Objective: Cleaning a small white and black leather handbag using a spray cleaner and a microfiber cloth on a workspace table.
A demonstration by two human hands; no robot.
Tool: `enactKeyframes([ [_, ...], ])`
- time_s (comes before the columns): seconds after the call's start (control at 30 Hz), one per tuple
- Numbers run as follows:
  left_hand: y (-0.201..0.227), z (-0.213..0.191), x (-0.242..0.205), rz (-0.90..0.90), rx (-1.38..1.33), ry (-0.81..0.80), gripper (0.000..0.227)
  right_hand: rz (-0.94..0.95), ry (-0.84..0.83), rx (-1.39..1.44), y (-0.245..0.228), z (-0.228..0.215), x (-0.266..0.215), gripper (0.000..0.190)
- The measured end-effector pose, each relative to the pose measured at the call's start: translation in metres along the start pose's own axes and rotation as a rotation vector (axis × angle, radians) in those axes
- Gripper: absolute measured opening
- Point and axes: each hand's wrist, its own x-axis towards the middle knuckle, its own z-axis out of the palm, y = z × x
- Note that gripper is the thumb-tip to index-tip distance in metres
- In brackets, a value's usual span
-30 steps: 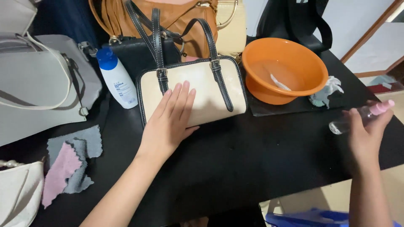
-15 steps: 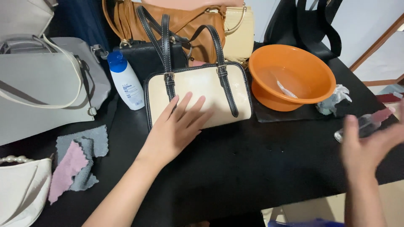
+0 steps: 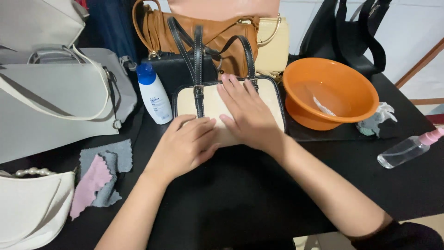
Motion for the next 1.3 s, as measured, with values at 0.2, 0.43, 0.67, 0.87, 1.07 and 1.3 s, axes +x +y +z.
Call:
enactKeyframes([
  [0.2, -0.001, 0.003, -0.001, -0.087, -0.039, -0.016, 0.026, -0.114, 0.318, -0.069, -0.020, -0.002, -0.018, 0.059],
  [0.43, 0.006, -0.010, 0.001, -0.355, -0.075, 0.112, 0.056, -0.182, -0.052, 0.013, -0.030, -0.013, -0.057, 0.057],
  [0.67, 0.015, -0.011, 0.003, -0.702, -0.684, 0.264, 0.084, -0.125, 0.004, 0.463, -0.018, -0.059, -0.074, 0.039],
  [0.87, 0.019, -0.019, 0.012, -0.849, -0.872, 0.264, 0.077, 0.345, 0.459, -0.059, 0.111, -0.060, -0.098, 0.004],
  [1.07, 0.022, -0.029, 0.021, -0.927, -0.843, 0.218, 0.073, 1.024, -0.661, -0.184, 0.205, -0.057, -0.089, 0.045],
  [1.3, 0.021, -0.033, 0.025, -0.934, -0.826, 0.194, 0.075, 1.003, -0.820, -0.147, 0.235, -0.047, -0.095, 0.041],
])
